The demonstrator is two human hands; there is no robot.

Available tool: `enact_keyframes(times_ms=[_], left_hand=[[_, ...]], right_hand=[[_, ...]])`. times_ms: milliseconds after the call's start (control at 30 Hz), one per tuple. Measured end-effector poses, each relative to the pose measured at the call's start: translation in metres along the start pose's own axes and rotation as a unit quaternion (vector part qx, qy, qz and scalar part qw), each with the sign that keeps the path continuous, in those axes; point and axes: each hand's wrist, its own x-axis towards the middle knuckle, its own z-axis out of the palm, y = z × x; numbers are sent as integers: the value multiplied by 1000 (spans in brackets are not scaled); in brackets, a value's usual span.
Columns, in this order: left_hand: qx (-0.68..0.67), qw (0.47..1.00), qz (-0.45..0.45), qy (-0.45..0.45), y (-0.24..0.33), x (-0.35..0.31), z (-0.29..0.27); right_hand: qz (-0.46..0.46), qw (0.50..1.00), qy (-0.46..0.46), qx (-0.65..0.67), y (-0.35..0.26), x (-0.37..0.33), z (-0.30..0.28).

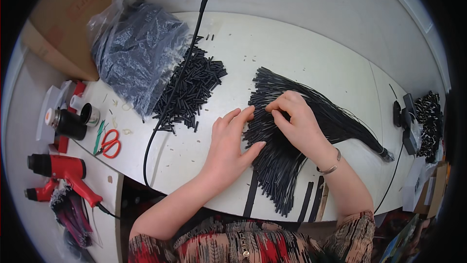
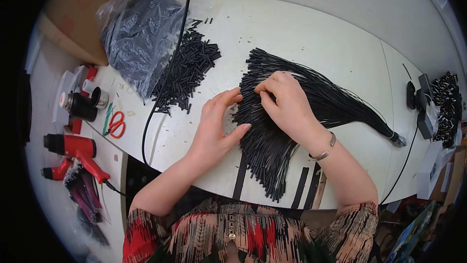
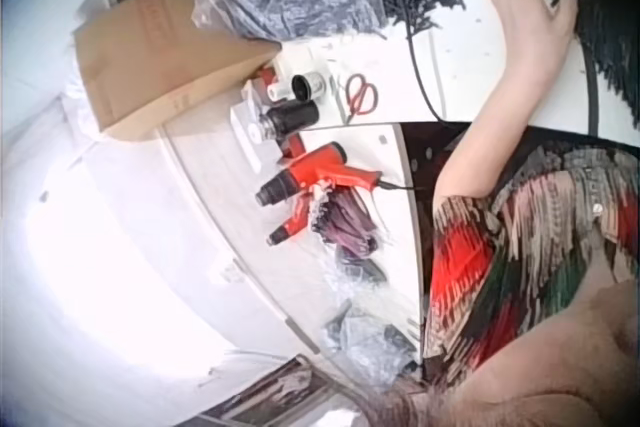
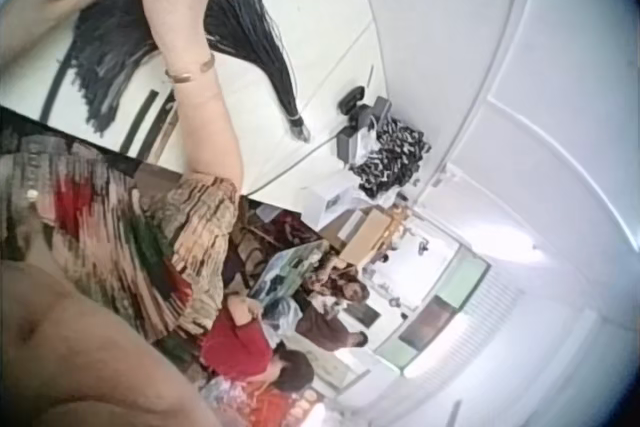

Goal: The person slides small tubing sleeves onto the ends of wires in a bundle by hand, then spreads out and arranges the wire ends on the table.

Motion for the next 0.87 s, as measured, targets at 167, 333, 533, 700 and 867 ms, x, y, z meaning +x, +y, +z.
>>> enact_keyframes(times_ms=[167, 333, 533, 700, 867], left_hand=[[11, 1000, 5, 3, -1, 1, 1], [3, 1000, 7, -3, -2, 1, 1], [-1, 1000, 2, -4, -1, 1, 1], [-4, 1000, 1, -5, -2, 1, 1], [-4, 1000, -4, -8, -2, 1, 1]], right_hand=[[-18, 999, 33, -23, 2, -2, 5], [-46, 997, 41, -41, 5, -2, 8], [-50, 997, 41, -40, 5, -2, 8], [-43, 998, 34, -39, 4, -2, 8], [-40, 998, 29, -35, 5, -2, 8]])
